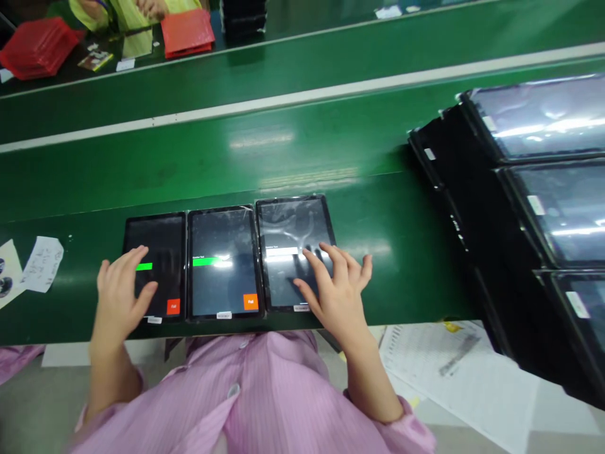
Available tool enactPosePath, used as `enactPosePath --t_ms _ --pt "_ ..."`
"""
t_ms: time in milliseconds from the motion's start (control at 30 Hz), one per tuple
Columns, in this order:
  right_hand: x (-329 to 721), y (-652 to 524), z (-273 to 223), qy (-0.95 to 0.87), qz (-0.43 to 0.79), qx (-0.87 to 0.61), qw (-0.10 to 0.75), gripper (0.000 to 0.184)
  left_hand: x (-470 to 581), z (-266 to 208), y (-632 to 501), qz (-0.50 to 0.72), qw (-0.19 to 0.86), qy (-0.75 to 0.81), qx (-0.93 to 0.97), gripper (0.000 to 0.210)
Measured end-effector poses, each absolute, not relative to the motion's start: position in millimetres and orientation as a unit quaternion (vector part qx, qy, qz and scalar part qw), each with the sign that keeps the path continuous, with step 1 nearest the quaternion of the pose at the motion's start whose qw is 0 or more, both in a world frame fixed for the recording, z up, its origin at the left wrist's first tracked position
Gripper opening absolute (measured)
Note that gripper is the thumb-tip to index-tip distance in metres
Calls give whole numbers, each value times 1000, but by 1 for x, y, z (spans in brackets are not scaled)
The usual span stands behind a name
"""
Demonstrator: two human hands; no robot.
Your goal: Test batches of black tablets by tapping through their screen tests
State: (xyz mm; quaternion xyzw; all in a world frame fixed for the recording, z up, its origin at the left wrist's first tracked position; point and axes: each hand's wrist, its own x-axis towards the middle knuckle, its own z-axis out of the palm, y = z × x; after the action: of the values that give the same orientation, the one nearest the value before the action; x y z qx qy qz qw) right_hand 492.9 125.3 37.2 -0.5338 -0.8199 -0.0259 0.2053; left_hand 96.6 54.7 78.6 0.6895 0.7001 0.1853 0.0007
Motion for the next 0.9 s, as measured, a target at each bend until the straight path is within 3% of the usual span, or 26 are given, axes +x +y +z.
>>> enactPosePath --t_ms 100,333,467,667,900 --pt "488 129 35 -829 -17 -526 192 50 58 94 86 133 127 654 734 57" --pt "466 137 43 -840 -27 -522 145 48 7 99 211 60 289 597 746 81" --pt "472 137 41 -835 -22 -537 124 42 -6 94 254 34 392 560 729 80" --pt "491 151 59 -835 12 -523 167 59 3 93 262 -40 376 539 753 65" --pt "417 227 72 -921 -12 -387 48 61 19 90 259 -40 317 566 760 59"
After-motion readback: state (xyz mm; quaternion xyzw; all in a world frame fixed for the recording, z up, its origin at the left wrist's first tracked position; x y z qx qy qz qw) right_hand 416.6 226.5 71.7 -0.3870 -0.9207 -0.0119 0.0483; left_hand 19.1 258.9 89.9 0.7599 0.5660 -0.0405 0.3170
